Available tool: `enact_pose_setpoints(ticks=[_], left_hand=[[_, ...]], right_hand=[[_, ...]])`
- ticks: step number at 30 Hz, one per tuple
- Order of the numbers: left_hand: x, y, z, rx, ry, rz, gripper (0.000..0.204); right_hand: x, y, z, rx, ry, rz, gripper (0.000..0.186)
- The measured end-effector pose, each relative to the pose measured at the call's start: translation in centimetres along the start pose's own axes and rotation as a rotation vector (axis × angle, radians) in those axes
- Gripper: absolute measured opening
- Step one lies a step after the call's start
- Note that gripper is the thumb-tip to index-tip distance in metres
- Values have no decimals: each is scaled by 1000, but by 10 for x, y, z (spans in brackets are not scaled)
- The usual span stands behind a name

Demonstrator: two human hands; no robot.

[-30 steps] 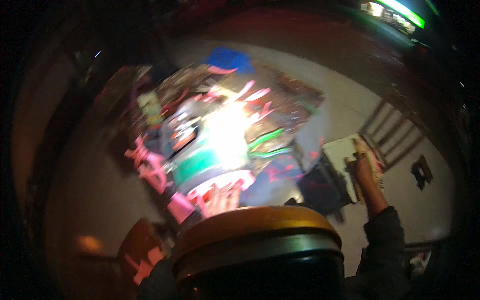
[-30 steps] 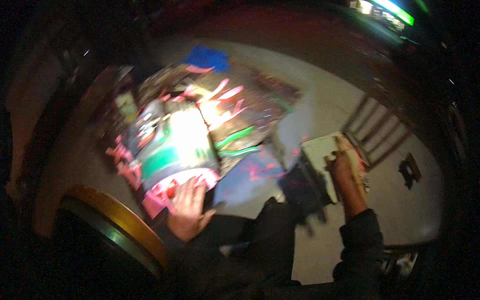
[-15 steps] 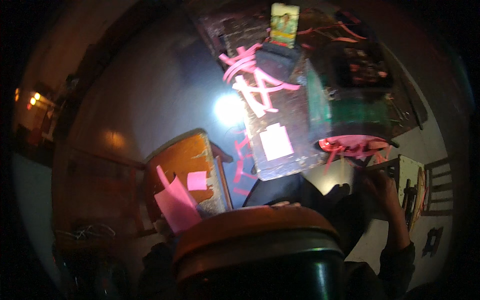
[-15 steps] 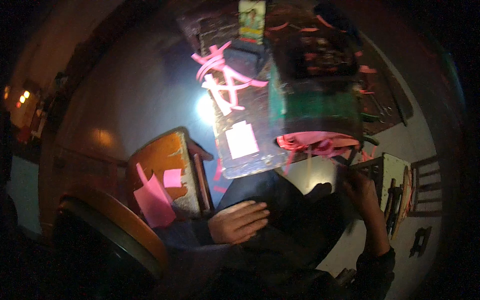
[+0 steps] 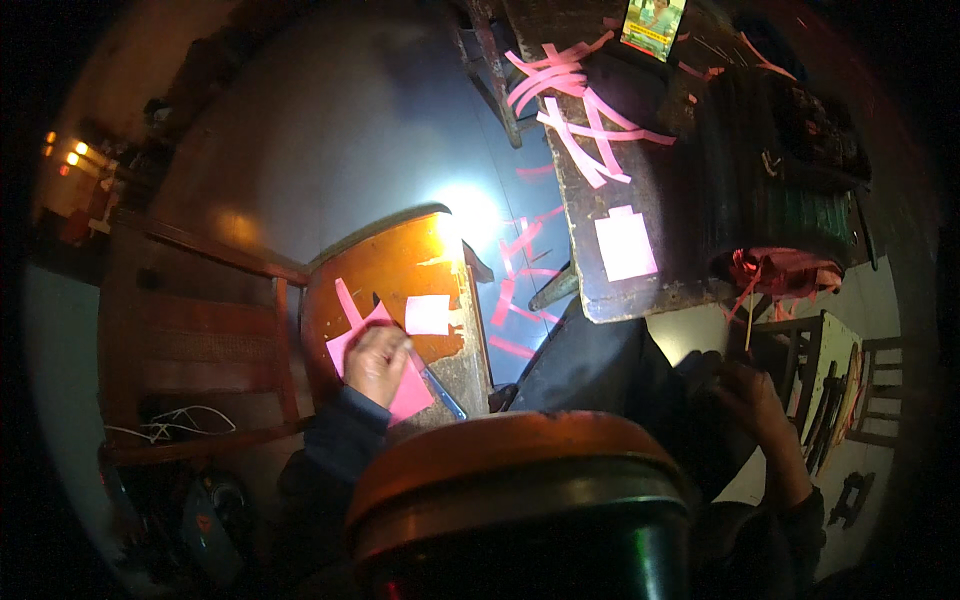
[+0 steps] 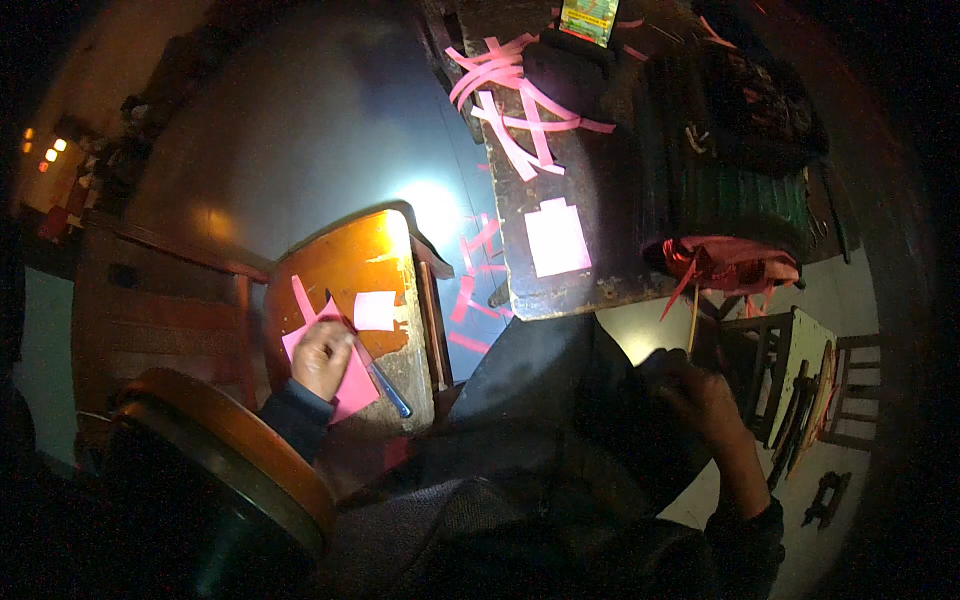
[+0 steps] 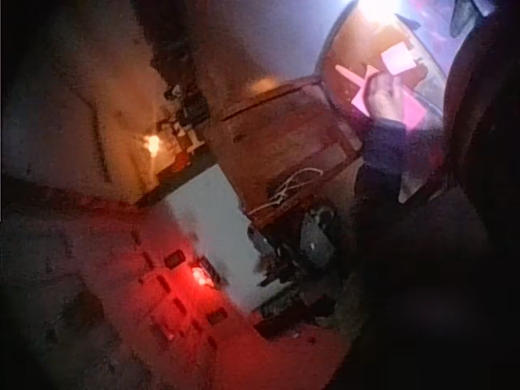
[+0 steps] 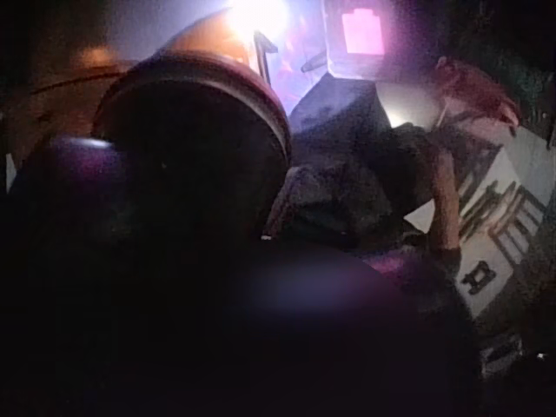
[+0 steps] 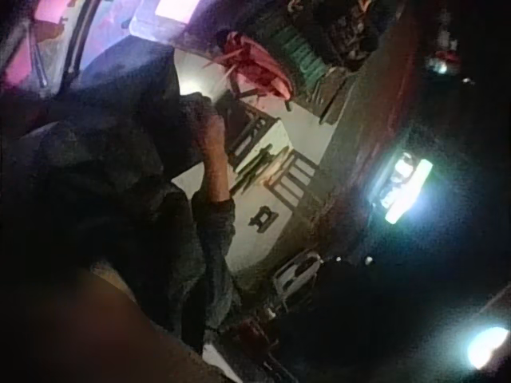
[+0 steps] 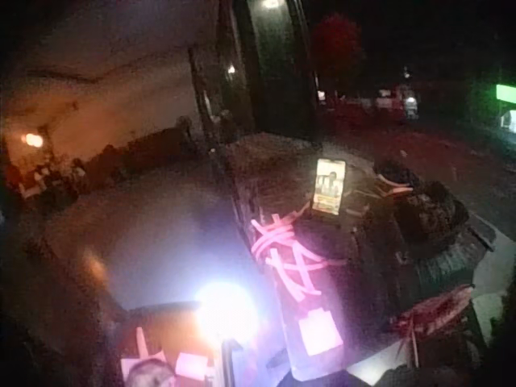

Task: The person works on a cylindrical green electronic component, using pliers and a screwdriver to manipulate wires and internal parts. They repeatedly adjust and probe the component while seated at a cluttered workbench.

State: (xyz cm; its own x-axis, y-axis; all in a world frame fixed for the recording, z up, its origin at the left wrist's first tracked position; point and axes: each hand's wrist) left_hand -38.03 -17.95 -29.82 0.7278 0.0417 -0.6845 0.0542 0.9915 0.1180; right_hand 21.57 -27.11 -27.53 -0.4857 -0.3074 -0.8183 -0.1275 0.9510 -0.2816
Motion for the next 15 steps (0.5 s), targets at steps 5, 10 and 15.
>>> enact_pose_setpoints(ticks=[5,10,15], left_hand=[[28,-18,-1,-129,118,-216,20],[33,-22,-20,-210,332,-83,29],[43,-19,-40,-369,309,-61,39]], right_hand=[[5,-5,-27,18,-13,-87,34],[2,-15,-26,10,23,-71,35],[14,-18,-22,77,3,-105,39]])
Point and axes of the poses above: each hand's wrist, its own y-axis towards the middle knuckle, its own x-axis out of the palm, z = x × y, and after that the axes turned 11 degrees about -y, right-handed
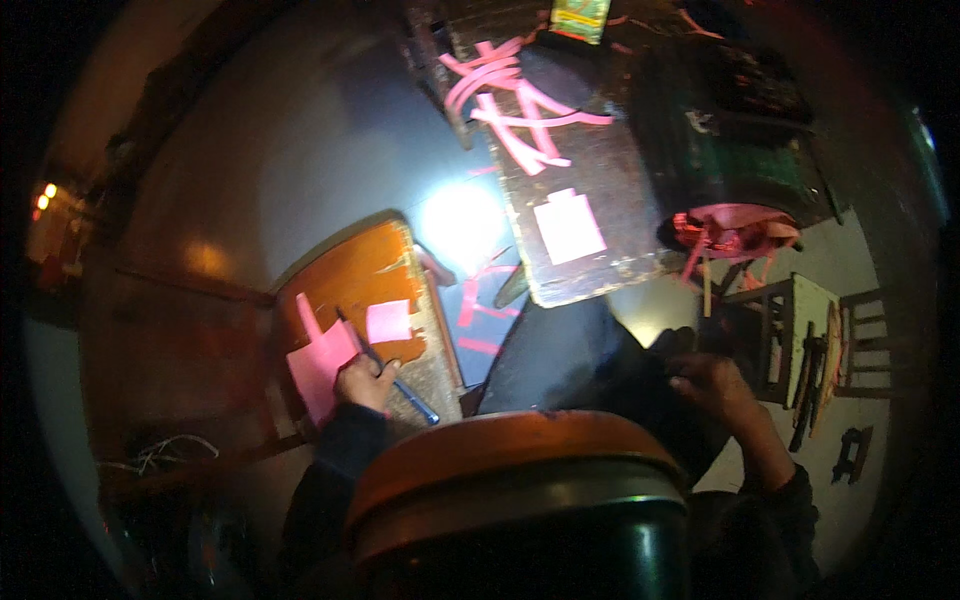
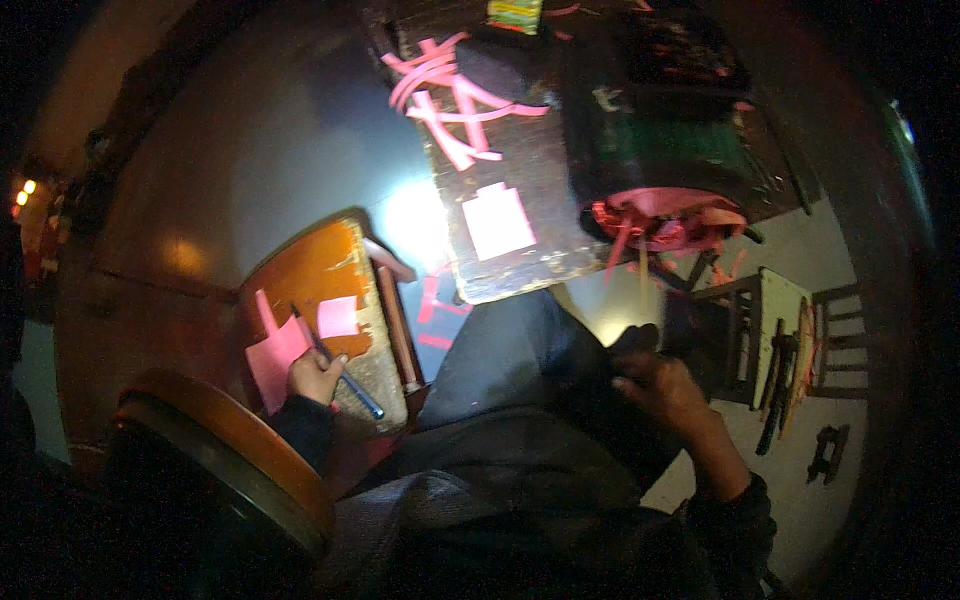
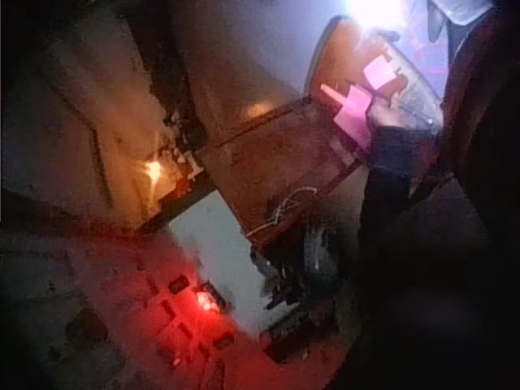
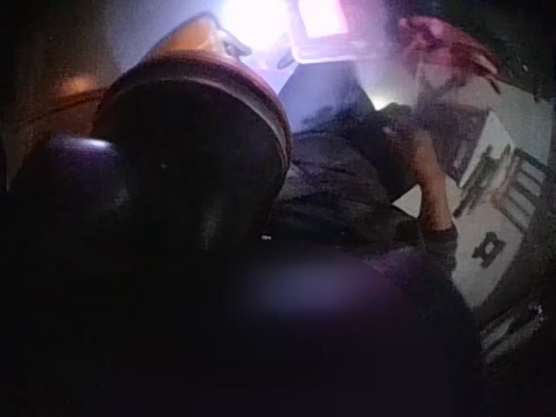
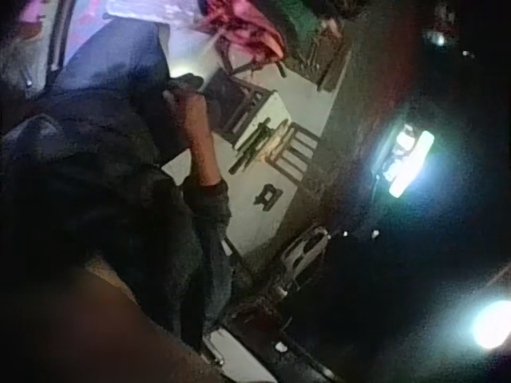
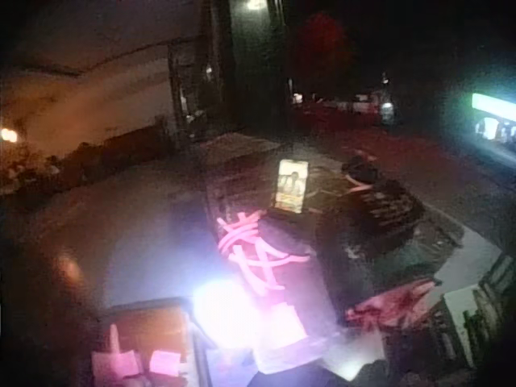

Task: The person works on a cylindrical green electronic component, using pliers and a screwdriver to manipulate wires and internal parts. They repeatedly adjust and probe the component while seated at a cluttered workbench.

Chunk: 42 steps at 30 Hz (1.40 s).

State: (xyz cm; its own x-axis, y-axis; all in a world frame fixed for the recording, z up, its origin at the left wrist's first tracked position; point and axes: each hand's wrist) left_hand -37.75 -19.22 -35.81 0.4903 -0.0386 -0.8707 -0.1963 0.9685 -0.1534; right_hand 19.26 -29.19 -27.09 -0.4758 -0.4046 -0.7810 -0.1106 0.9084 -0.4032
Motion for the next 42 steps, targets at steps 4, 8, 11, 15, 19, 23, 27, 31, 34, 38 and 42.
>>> enact_pose_setpoints(ticks=[4,8,11,15,19,23,27,31,34,38,42], left_hand=[[14,18,-33,-83,-115,-191,44],[35,25,-83,75,112,-112,49],[39,31,-99,66,46,-150,51],[9,20,-60,-37,4,-182,39],[-36,-32,48,94,-789,-105,14],[-58,-87,174,524,-910,-270,15],[-37,-106,267,784,-889,-563,18],[5,-106,312,1089,-847,-691,20],[29,-110,327,1107,-864,-896,22],[53,-119,339,907,-816,-1165,22],[65,-107,347,427,-1090,-1345,24]], right_hand=[[3,-2,-5,-50,31,5,37],[-6,-7,-16,-98,132,17,37],[-10,-10,-24,-114,162,-6,37],[-15,-18,-32,-253,168,47,35],[-28,-27,-54,-447,280,121,35],[-43,-18,-97,-671,366,310,49],[-48,-26,-132,-597,472,472,53],[-47,-41,-137,-473,852,477,36],[-52,-61,-120,-349,633,630,34],[-62,-80,-96,7,607,610,36],[-84,-77,-59,-145,-75,789,31]])
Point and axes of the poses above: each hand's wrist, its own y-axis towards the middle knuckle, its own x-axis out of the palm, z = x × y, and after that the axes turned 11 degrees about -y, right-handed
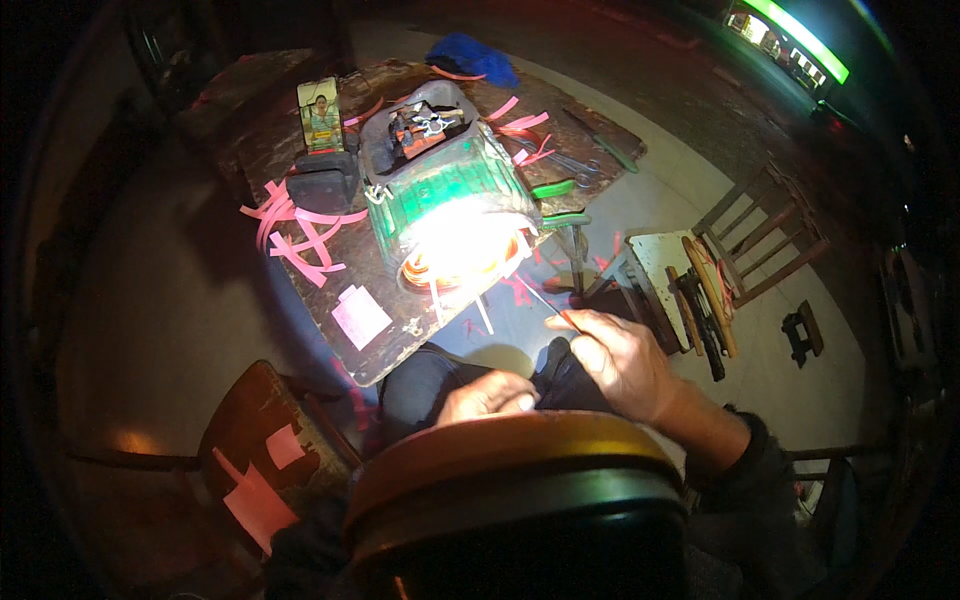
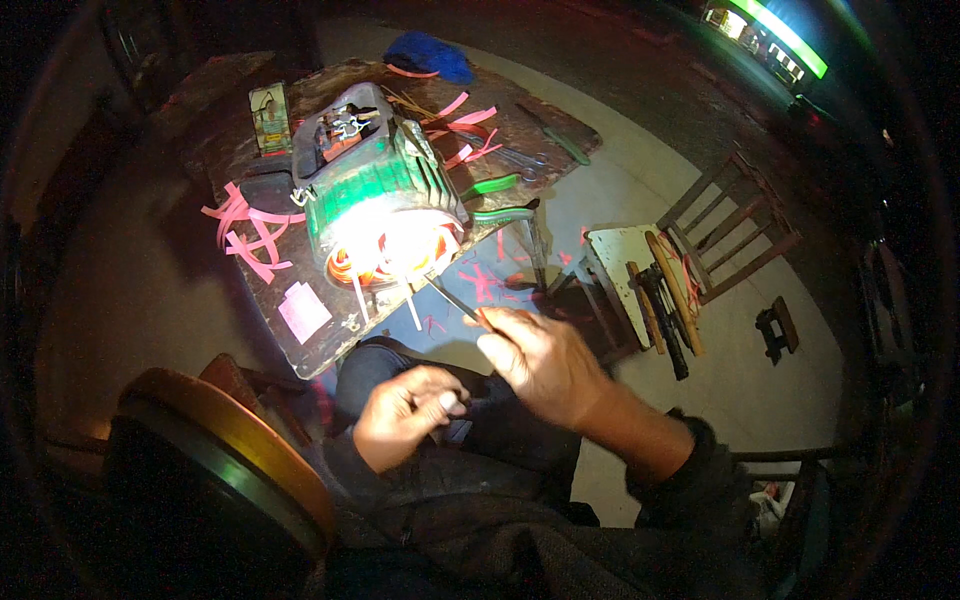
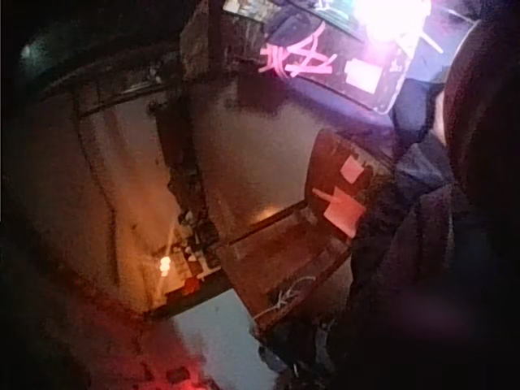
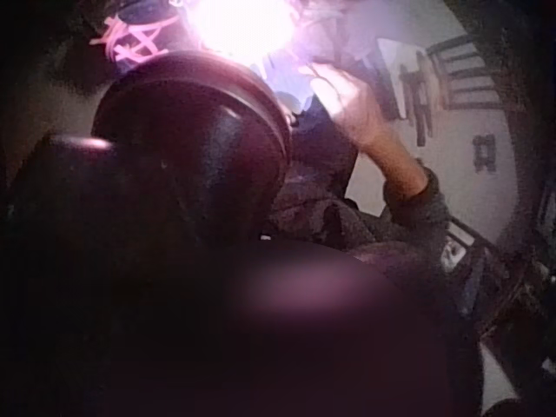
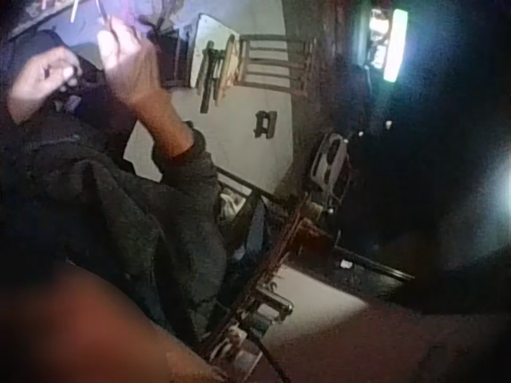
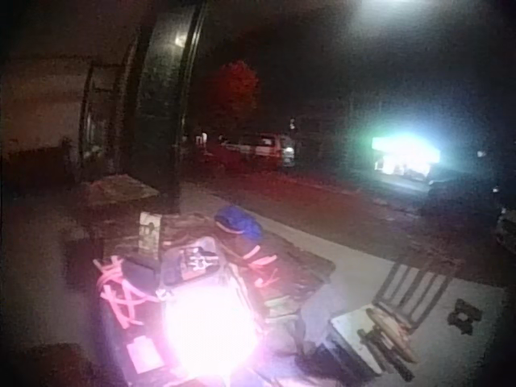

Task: The person works on a cylindrical green electronic component, using pliers and a screwdriver to manipulate wires and internal parts. They repeatedly adjust and probe the component while seated at a cluttered workbench.

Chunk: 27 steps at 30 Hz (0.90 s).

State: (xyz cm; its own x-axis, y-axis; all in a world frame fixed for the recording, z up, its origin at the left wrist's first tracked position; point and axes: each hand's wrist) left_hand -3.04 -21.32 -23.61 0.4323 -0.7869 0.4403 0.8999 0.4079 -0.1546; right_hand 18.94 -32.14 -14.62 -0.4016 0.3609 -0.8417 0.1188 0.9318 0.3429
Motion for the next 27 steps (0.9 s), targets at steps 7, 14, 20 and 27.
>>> enact_pose_setpoints(ticks=[7,14,20,27], left_hand=[[-33,45,25,-26,-246,291,33],[-36,75,35,-15,-312,311,35],[-34,84,34,27,-325,346,34],[-39,86,31,40,-374,301,32]], right_hand=[[-21,36,15,-40,-257,-198,40],[-20,80,6,-58,-410,-405,29],[12,102,-2,-320,-803,-265,24],[26,132,-18,-261,-848,-501,19]])
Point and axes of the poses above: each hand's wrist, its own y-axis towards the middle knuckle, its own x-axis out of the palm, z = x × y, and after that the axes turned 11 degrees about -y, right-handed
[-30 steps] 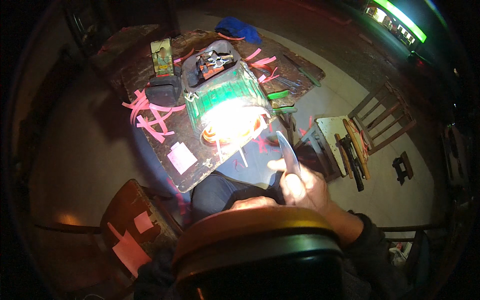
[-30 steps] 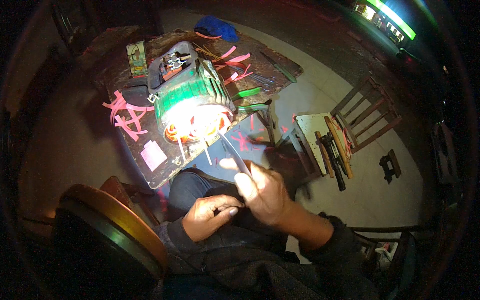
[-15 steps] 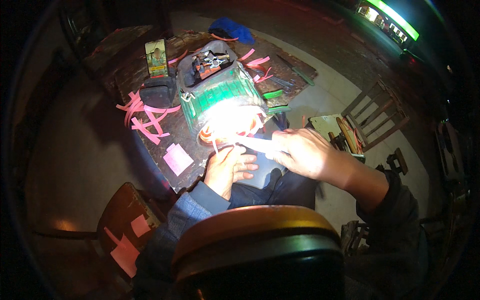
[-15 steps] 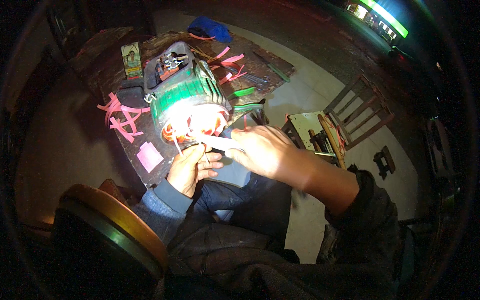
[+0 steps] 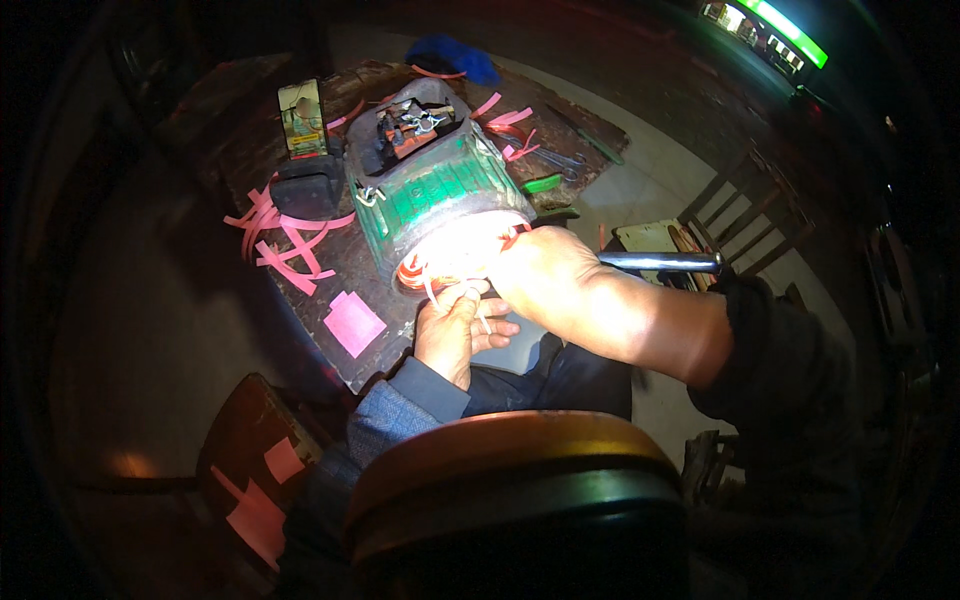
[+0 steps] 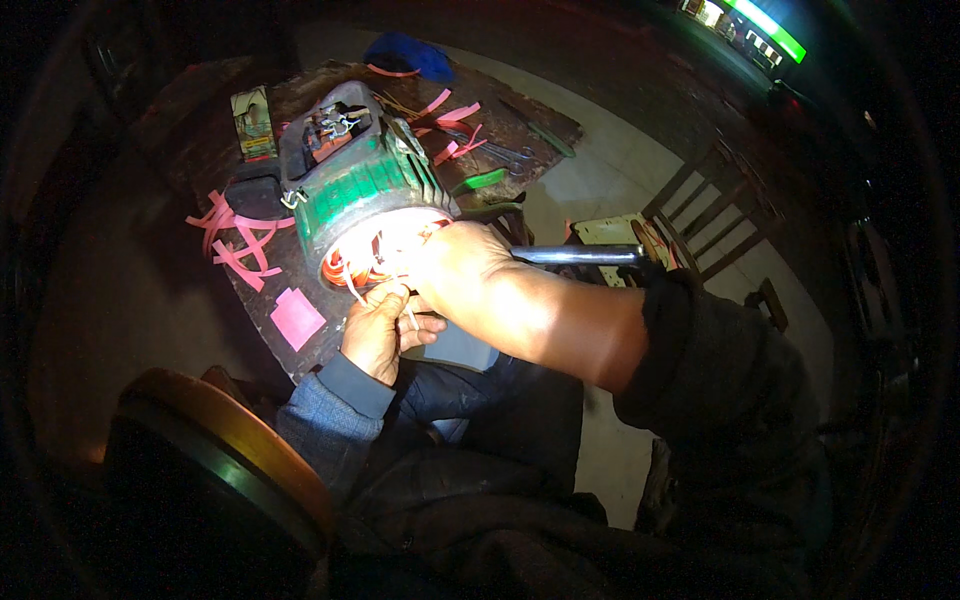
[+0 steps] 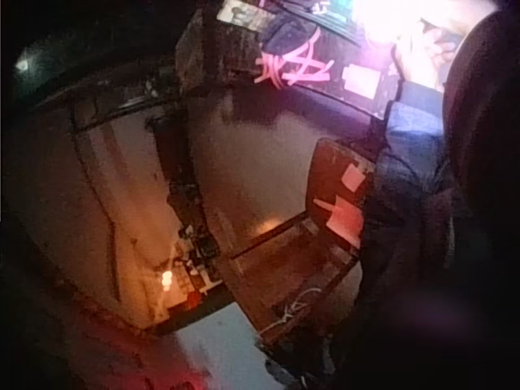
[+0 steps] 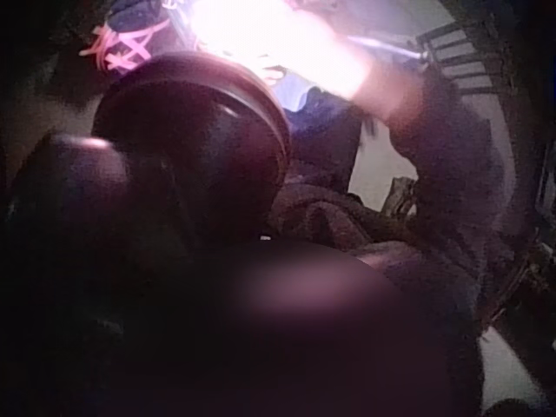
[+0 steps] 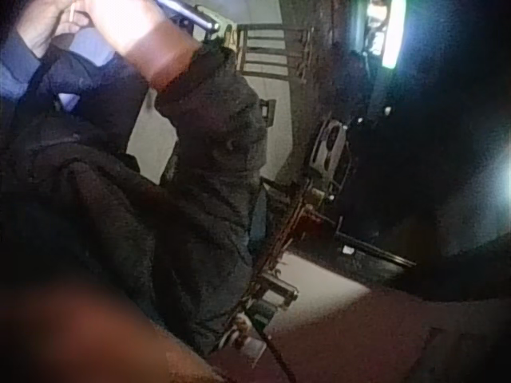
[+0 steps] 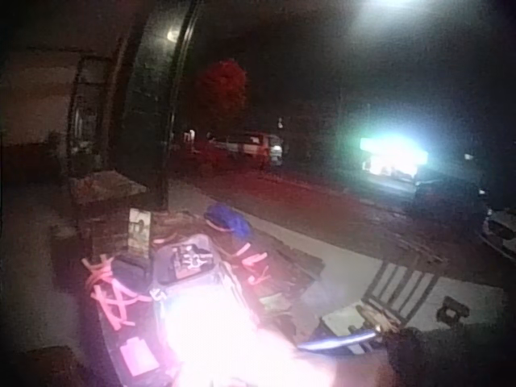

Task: The person works on a cylindrical green electronic component, using pliers and a screwdriver to manipulate wires and internal parts. They repeatedly adjust and probe the component while seated at a cluttered workbench.

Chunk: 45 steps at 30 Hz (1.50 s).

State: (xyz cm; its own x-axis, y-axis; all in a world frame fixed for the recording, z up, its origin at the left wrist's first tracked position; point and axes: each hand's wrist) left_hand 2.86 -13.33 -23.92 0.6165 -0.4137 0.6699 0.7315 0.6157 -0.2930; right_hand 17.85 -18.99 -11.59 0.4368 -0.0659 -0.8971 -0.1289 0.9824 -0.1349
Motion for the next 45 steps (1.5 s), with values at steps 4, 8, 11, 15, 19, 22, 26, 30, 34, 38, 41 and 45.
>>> enact_pose_setpoints(ticks=[4,8,11,15,19,22,26,30,34,38,41,45], left_hand=[[-1,2,-2,23,-40,-8,32],[-2,3,-4,30,-87,-24,32],[-4,3,-3,21,-100,-35,31],[-2,2,-2,0,-101,-13,31],[-1,0,-1,3,-99,-15,31],[-3,-1,-1,9,-126,-35,31],[-2,-3,-3,-3,-147,-11,30],[6,-8,4,-52,-83,-66,32],[9,-9,28,-174,-516,-192,34],[11,-5,18,-94,-634,-158,29],[5,-3,4,-51,-628,-205,35],[-5,-10,-5,64,-378,-162,41]], right_hand=[[-3,1,6,-13,50,57,12],[-4,-1,12,-68,19,226,11],[-5,0,15,-95,34,165,12],[-6,4,12,-64,48,72,13],[-10,6,8,-10,48,28,13],[-9,9,9,-53,-8,-124,15],[2,16,9,-164,-81,-172,16],[23,20,4,-45,147,-99,15],[32,17,5,-17,170,-43,18],[24,21,3,-40,89,-64,20],[10,25,-4,-50,28,-102,20],[-3,21,-8,10,-21,-242,19]])
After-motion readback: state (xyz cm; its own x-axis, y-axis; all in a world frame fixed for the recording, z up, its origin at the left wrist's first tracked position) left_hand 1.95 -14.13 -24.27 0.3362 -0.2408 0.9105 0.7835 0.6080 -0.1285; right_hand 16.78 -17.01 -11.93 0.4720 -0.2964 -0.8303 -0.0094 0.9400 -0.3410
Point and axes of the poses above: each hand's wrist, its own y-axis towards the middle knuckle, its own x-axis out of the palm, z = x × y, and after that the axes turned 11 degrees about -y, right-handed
